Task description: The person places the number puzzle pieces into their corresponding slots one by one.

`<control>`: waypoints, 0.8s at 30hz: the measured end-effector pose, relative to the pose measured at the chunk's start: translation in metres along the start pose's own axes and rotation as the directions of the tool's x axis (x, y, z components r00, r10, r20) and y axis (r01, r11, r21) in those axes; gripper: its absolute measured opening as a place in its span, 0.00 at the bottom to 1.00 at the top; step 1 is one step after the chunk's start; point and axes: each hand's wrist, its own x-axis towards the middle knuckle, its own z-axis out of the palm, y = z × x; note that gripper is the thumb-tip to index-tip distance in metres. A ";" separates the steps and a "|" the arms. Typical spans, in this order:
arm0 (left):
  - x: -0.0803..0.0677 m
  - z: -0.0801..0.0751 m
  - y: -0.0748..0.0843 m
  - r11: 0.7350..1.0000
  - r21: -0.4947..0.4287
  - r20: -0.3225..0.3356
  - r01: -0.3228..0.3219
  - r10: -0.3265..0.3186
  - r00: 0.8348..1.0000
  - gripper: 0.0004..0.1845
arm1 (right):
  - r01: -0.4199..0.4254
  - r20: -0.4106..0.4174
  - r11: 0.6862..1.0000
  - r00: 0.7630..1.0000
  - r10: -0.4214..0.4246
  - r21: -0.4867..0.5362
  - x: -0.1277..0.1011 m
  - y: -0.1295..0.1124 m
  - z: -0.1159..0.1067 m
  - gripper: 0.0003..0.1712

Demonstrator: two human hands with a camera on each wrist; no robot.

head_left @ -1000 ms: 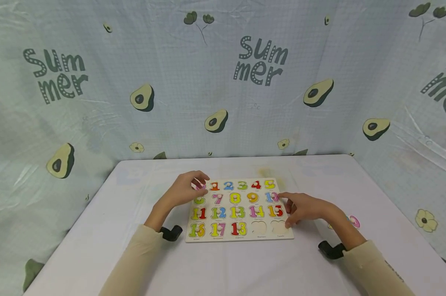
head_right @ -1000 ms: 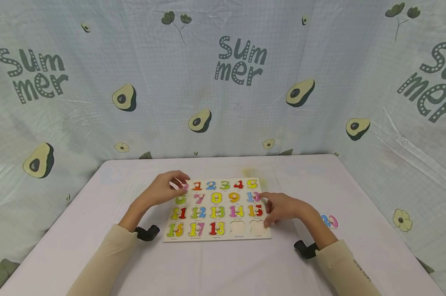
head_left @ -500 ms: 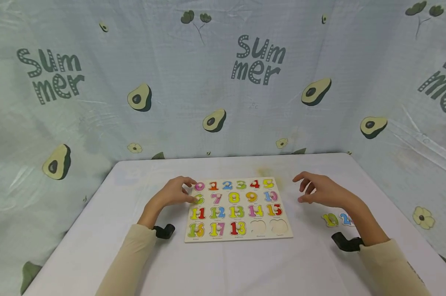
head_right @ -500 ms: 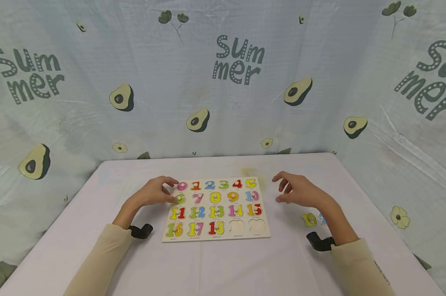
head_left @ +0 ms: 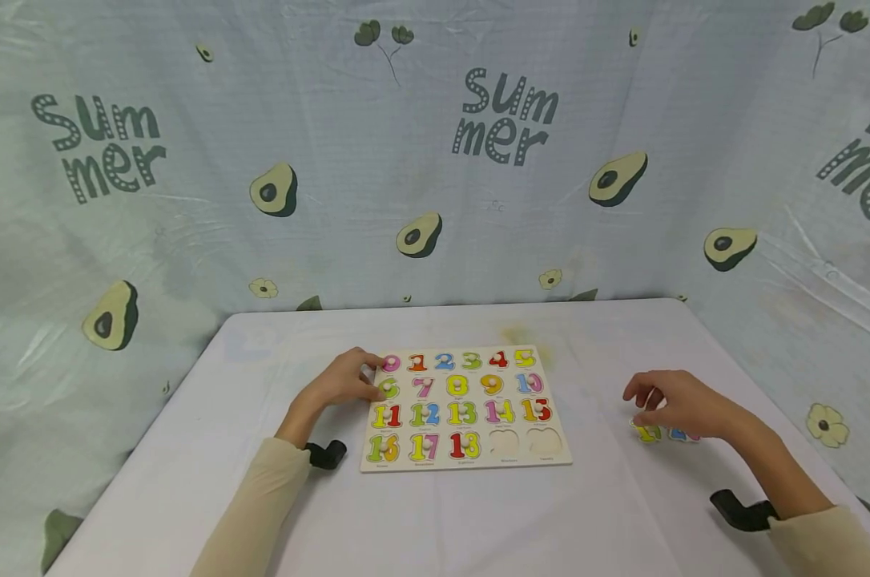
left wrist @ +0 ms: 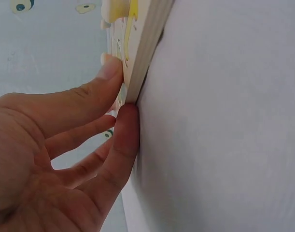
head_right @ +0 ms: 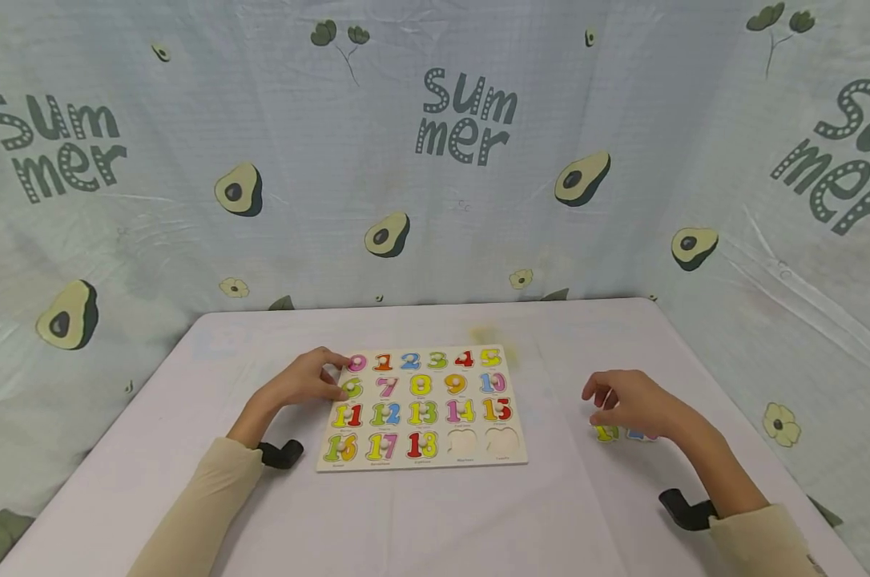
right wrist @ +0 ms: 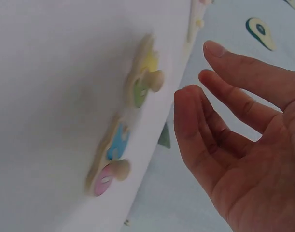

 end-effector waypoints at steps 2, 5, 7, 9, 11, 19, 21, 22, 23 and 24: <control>0.000 0.001 0.000 1.000 0.006 -0.003 0.000 0.000 1.000 0.33 | 0.011 -0.001 1.000 1.000 -0.011 0.004 -0.005 0.006 0.002 0.16; 0.000 0.002 0.000 1.000 0.010 -0.006 0.000 0.000 1.000 0.33 | 0.026 0.005 1.000 1.000 -0.026 0.000 -0.011 0.014 0.005 0.16; 0.001 0.002 0.000 1.000 0.016 -0.005 0.000 0.000 1.000 0.33 | 0.036 0.014 0.999 0.999 -0.035 -0.012 -0.014 0.016 0.006 0.15; 0.001 0.003 0.000 1.000 0.013 -0.004 0.006 -0.006 1.000 0.33 | 0.035 0.031 0.999 0.999 -0.034 -0.013 -0.015 0.018 0.007 0.14; 0.001 0.003 0.000 1.000 0.019 0.000 0.004 -0.004 1.000 0.33 | 0.020 0.048 1.000 0.999 -0.021 0.009 -0.015 0.019 0.008 0.12; 0.001 0.001 0.001 1.000 0.014 0.003 0.020 -0.020 1.000 0.34 | -0.032 0.046 0.998 0.999 0.029 0.061 -0.012 0.023 0.015 0.10; 0.000 0.001 0.001 0.999 0.002 0.003 0.033 -0.033 0.999 0.34 | -0.023 0.033 0.998 0.999 0.021 0.055 -0.011 0.023 0.016 0.09; 0.000 0.001 0.001 0.999 -0.002 0.005 0.033 -0.033 0.999 0.35 | -0.016 0.027 0.998 1.000 0.015 0.052 -0.010 0.023 0.017 0.09; 0.000 0.001 0.001 0.999 -0.006 0.006 0.033 -0.033 0.999 0.35 | -0.011 0.025 0.999 1.000 0.010 0.048 -0.009 0.023 0.017 0.09; -0.001 0.001 0.001 1.000 -0.008 0.009 0.030 -0.030 1.000 0.36 | -0.006 0.022 0.999 1.000 0.005 0.044 -0.008 0.023 0.018 0.09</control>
